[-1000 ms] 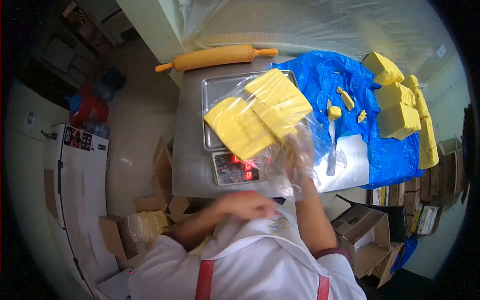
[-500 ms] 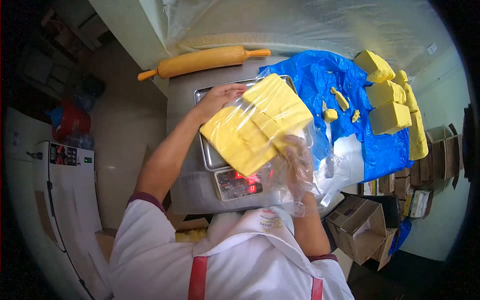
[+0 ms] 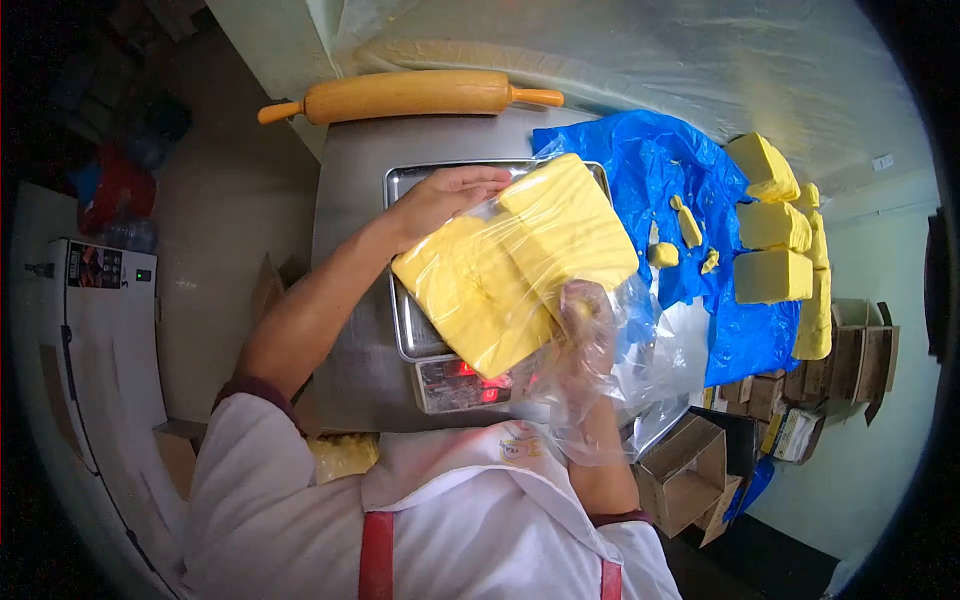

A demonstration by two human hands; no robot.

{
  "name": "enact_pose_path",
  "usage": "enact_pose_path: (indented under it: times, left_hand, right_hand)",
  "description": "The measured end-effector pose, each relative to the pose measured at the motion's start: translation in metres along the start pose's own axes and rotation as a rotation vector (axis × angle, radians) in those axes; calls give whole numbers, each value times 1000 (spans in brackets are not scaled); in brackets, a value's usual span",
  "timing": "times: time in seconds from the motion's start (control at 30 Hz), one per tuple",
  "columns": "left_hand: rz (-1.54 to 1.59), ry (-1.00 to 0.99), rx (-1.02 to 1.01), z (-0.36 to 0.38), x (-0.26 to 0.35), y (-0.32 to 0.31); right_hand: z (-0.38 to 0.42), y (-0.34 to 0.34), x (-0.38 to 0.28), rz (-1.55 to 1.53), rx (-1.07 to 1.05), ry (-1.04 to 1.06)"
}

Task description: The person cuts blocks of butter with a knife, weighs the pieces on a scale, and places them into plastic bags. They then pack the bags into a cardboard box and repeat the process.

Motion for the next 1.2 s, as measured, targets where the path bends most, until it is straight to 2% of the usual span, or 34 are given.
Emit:
enact_pose_path:
  times: [0.17,0.37,0.47,0.57,0.67,0.77,0.87,0.9,0.97,1.0,1.07,1.17,1.2]
  left_hand:
    - [-103,-33,33,0,0,-2]
    - [-62,-22,20,-1,-3,-1]
    - [-6,-22,9,-2,-6,0]
    - [0,-12,31,-1,-3,-3]
    - [-370,-103,7,-6,-1,-8]
    - [-1304,-483,167,-16,5,-45]
    - [-1457,-457,11,-41,-8,-80]
    - [-1504,-394,2,-44,-11,-82]
    - [-1593,-418,30,-45,-14,-82]
    - [-1635,-427,49,-43,-14,-84]
    - [-1710,-310,31,-44,-11,-90]
    - [-1810,-237,24,-46,-12,-104]
    - [-1816,-250,18,-48,-13,-108]
  right_hand:
    - [-6,-13,-6,-35,-28,0]
    - [-23,-15,3,-79,-75,38]
    - [-21,-32,-13,-85,-13,-59]
    - [-28,-32,-10,60,-59,-42]
    - [-32,-22,5,35,-76,-3]
    - [-28,-15,-3,213,-125,-6]
    - [-3,-25,-44,362,-105,-121]
    - [1,-17,-41,280,-130,-43]
    - [13,7,-25,109,-169,115]
    - [21,15,-19,14,-151,110]
    - [36,29,-8,-183,-109,105]
    - [42,31,21,-105,-93,112]
    - [43,31,22,-241,-112,64]
Point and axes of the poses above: each hand's wrist, its own z-axis away from the middle knuckle, its own y-axis out of the back of the hand, x = y × z, the point moved 1 cm from there along -z, towards the middle knuckle
